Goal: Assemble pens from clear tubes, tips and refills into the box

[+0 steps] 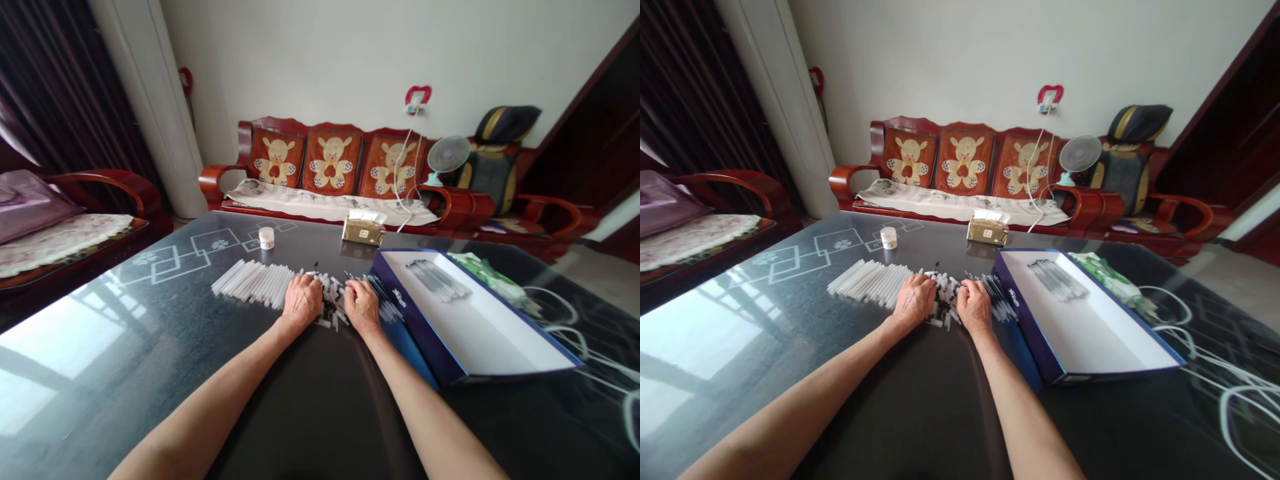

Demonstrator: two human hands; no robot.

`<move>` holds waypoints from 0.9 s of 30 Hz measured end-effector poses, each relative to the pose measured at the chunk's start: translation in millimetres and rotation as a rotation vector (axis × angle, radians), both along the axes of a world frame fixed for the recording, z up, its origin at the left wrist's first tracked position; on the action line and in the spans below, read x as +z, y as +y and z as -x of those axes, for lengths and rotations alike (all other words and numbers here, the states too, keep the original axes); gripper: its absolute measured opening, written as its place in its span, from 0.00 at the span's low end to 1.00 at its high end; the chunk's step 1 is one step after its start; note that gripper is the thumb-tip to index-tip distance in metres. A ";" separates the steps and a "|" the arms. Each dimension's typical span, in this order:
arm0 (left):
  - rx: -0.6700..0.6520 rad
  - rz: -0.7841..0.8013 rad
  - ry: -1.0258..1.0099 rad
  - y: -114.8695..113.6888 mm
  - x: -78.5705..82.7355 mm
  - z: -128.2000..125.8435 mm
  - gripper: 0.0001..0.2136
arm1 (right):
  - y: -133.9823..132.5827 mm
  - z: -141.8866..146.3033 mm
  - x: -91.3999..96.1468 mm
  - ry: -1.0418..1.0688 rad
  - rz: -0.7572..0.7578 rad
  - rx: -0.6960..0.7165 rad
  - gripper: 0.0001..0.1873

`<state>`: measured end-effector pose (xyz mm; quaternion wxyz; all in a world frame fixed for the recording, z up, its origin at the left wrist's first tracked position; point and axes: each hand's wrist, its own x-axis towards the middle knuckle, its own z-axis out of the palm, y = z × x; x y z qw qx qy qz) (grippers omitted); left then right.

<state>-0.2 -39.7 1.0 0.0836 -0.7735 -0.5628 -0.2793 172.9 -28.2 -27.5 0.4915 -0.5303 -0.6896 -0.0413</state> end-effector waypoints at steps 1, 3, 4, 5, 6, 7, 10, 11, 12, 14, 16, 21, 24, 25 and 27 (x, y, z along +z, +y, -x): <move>-0.009 -0.007 -0.003 0.0 -0.4 0.4 0.13 | -0.5 0.3 0.7 -0.004 0.010 -0.007 0.12; -0.023 -0.034 -0.018 0.3 -2.0 2.2 0.14 | -1.4 0.9 2.3 -0.010 0.029 -0.015 0.12; -0.036 -0.050 -0.026 0.4 -3.2 3.2 0.14 | -1.7 1.1 3.1 -0.011 0.036 -0.016 0.12; -0.052 -0.067 -0.036 0.6 -4.7 4.3 0.14 | -2.0 1.2 4.0 -0.011 0.040 -0.017 0.12; -0.068 -0.082 -0.044 0.7 -6.2 5.4 0.14 | -2.2 1.3 4.7 -0.010 0.041 -0.017 0.13; -0.084 -0.098 -0.050 0.8 -7.6 6.5 0.14 | -2.4 1.4 5.2 -0.008 0.041 -0.016 0.13; -0.131 -0.147 -0.059 1.8 -10.4 9.2 0.13 | -4.7 2.4 5.3 -0.004 0.031 -0.017 0.13; -0.144 -0.165 -0.063 2.4 -10.8 9.9 0.13 | -6.3 3.3 5.2 -0.006 0.026 -0.015 0.13; -0.154 -0.182 -0.069 3.3 -11.1 10.4 0.13 | -8.3 4.5 5.3 -0.009 0.019 -0.009 0.13; -0.164 -0.209 -0.084 5.4 -11.3 11.1 0.13 | -12.8 7.1 8.3 -0.014 0.000 0.022 0.14; -0.166 -0.230 -0.097 7.4 -11.6 11.5 0.13 | -15.9 7.8 18.0 -0.012 -0.032 0.063 0.14; -0.176 -0.278 -0.123 9.2 -12.4 12.3 0.12 | -1.1 -27.9 69.2 -0.054 -0.122 0.016 0.14; -0.195 -0.290 -0.127 8.8 -12.5 12.1 0.11 | 20.2 -84.2 87.5 -0.176 -0.081 -0.156 0.14; -0.201 -0.292 -0.128 8.8 -12.5 12.0 0.11 | 26.2 -105.7 87.5 -0.213 -0.028 -0.233 0.13; -0.212 -0.297 -0.131 9.2 -12.7 11.8 0.10 | 33.6 -146.6 80.2 -0.268 0.115 -0.382 0.09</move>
